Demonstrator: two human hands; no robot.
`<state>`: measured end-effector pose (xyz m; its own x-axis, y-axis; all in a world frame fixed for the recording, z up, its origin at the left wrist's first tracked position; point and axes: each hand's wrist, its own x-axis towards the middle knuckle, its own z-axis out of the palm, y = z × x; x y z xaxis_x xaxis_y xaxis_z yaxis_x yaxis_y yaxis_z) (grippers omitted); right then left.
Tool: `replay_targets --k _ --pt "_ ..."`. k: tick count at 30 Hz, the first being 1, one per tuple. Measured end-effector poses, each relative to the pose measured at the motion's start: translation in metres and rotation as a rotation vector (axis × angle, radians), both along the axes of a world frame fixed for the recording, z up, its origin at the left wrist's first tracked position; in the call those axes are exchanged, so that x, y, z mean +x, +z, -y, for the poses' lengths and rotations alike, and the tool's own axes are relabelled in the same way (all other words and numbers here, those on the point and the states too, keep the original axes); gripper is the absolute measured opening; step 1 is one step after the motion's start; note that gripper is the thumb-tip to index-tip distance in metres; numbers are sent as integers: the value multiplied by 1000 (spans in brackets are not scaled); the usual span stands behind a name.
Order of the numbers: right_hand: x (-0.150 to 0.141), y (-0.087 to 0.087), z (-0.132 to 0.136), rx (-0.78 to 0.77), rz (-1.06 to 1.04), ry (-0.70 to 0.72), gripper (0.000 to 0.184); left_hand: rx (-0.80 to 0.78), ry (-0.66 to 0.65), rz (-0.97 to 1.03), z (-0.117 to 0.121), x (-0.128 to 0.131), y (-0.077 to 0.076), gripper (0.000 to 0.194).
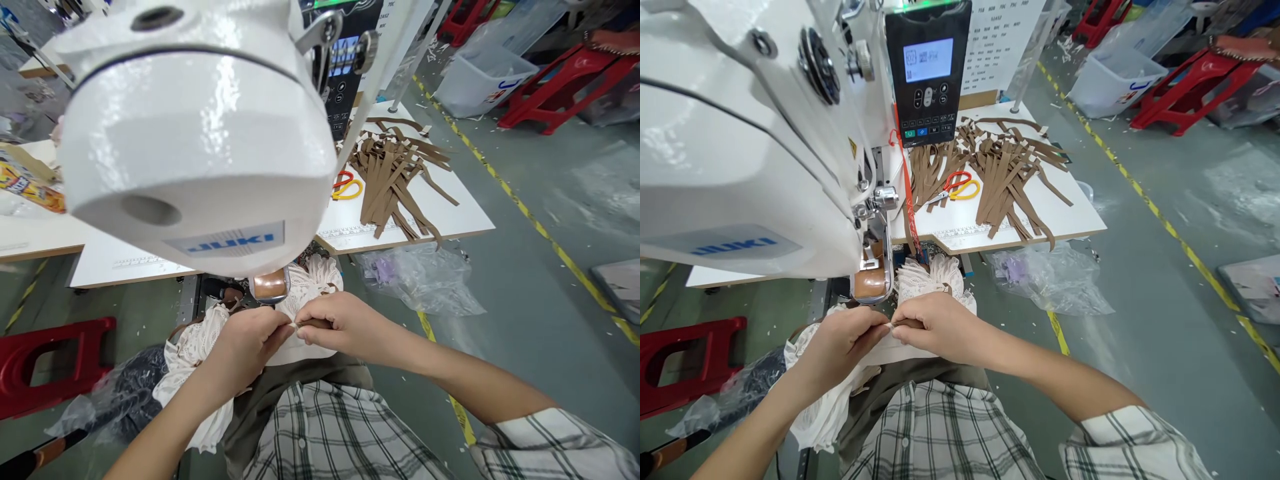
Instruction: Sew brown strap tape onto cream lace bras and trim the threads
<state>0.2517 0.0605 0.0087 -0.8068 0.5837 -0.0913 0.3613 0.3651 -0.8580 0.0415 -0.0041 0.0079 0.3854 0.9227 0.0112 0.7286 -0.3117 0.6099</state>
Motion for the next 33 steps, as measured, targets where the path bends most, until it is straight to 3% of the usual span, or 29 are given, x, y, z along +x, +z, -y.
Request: replay_targets --k 4,7,9,11,13,17,21,24,27,30,33 --pt "-6 -5 4 254 -148 -115 16 200 71 -114 2 5 -1 27" --pt "-15 -3 -4 431 -223 -154 14 173 150 -49 1 7 2 29" --pt "-24 3 -16 391 -174 -136 17 156 256 0 0 5 2 23" --pt "-32 10 -28 270 -84 -101 27 236 335 -47 0 -2 -1 12" --pt "-39 17 -37 193 -16 -84 33 437 292 -157 1 -11 -8 14" --pt "-44 24 -41 197 68 -81 34 752 56 -298 1 -32 -22 38" --pt "-46 28 -39 243 110 -79 32 726 -50 -380 -4 -44 -28 51" --pt "-43 23 -36 300 139 -89 26 694 -54 -457 -5 -42 -25 51" --pt "-37 5 -28 495 50 -179 18 637 30 -550 -1 -29 -15 43" --pt "-32 -16 -16 732 -72 -313 25 538 99 -597 2 -20 -3 37" --pt "-32 -29 -9 788 -147 -388 22 542 -2 -596 -3 -29 -1 43"
